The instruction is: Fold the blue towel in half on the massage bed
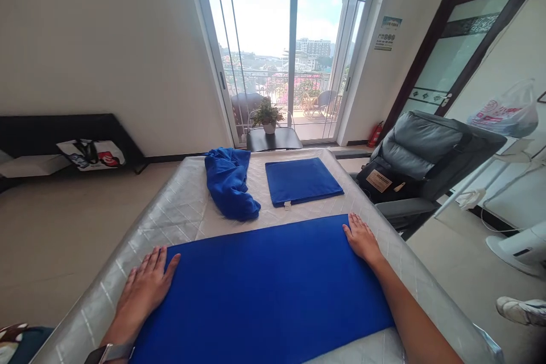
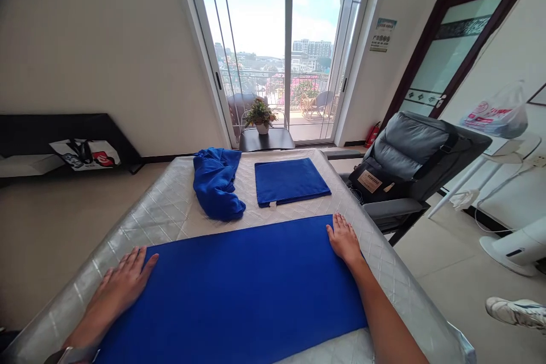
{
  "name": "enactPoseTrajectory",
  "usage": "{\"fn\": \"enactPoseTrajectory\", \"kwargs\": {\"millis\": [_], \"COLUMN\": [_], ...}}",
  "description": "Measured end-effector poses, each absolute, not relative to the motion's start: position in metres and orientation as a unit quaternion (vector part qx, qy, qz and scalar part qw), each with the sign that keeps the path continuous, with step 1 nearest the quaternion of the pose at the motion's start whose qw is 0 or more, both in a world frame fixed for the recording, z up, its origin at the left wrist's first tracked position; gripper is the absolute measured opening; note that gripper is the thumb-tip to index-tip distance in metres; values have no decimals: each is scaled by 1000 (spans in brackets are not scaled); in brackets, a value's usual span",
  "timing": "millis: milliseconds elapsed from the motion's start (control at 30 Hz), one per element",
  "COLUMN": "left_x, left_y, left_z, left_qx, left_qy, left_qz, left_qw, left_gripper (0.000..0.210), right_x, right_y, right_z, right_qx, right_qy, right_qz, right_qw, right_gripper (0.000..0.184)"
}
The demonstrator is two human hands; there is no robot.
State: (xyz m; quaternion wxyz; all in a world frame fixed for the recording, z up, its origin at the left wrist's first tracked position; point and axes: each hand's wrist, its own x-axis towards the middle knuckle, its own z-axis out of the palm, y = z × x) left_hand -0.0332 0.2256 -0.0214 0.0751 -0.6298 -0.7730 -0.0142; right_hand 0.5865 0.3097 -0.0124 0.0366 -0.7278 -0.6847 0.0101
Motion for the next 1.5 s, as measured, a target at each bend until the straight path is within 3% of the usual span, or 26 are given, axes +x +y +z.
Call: {"fn": "enactPoseTrajectory", "kwargs": {"millis": [367,467,600,800,1033,1300,1500], "left_x": [-34,14,121,216,208,206,121], "left_y": [226,230,242,264,273,268,260], "left_z": [-4,21,41,8,-26,-10,-8], "left_qx": [-591,-642,-762,-820,-818,-806,-758], "left_qy": [-800,-757,-629,-536,-532,-572,-646], "left_qz": [-81,-117,-153,-194,-212,-153,-84], "left_qw": [59,34,12,46,52,16,2], "left_gripper": [75,75,58,49,52,59,65], "right_x": [553,506,421,355,359,361,443], "right_y": [287,274,263,266,271,272,288], "right_z": [23,38,44,23,10,12,12], "right_qx": [-697,-623,-519,-499,-496,-516,-577], "right_qy": [-712,-774,-842,-855,-853,-842,-808], "right_qz": [-22,4,53,83,82,95,75], "right_qw": [82,112,140,113,138,125,87], "right_gripper": [59,57,57,59,60,60,61]}}
